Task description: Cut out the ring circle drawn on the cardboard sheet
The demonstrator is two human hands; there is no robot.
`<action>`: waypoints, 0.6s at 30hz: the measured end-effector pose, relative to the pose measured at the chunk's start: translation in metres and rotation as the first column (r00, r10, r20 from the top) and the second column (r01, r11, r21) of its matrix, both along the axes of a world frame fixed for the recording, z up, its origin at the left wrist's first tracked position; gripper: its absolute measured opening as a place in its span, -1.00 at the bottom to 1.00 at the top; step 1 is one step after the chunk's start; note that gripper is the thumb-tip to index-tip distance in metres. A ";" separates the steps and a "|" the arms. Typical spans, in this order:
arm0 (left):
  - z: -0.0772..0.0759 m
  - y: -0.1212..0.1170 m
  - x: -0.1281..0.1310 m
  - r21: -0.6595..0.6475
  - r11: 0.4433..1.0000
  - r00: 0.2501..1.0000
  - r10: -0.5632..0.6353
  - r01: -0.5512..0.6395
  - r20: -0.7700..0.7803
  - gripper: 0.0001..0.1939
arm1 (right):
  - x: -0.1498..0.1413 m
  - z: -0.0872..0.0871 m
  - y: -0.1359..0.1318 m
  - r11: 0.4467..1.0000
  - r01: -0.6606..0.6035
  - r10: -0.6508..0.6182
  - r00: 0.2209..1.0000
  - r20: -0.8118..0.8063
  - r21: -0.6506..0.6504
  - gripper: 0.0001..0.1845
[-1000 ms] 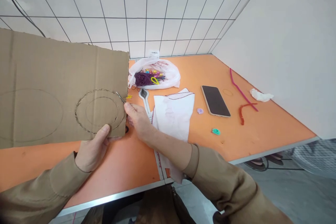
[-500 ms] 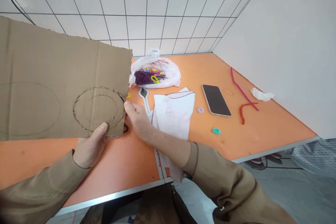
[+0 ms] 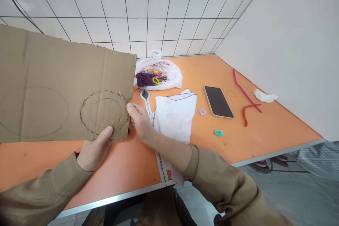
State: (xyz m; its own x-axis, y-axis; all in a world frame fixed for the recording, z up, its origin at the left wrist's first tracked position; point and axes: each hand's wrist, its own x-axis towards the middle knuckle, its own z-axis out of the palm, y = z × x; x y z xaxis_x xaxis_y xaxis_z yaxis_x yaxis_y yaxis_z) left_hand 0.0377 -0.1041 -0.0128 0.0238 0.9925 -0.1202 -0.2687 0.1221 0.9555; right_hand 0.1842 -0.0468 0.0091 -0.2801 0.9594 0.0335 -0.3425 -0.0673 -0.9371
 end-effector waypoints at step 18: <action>-0.002 0.001 0.005 0.028 0.997 0.998 0.066 -0.065 -0.008 -0.42 | 0.006 0.002 0.005 1.000 -0.012 0.011 0.999 0.037 0.018 -0.35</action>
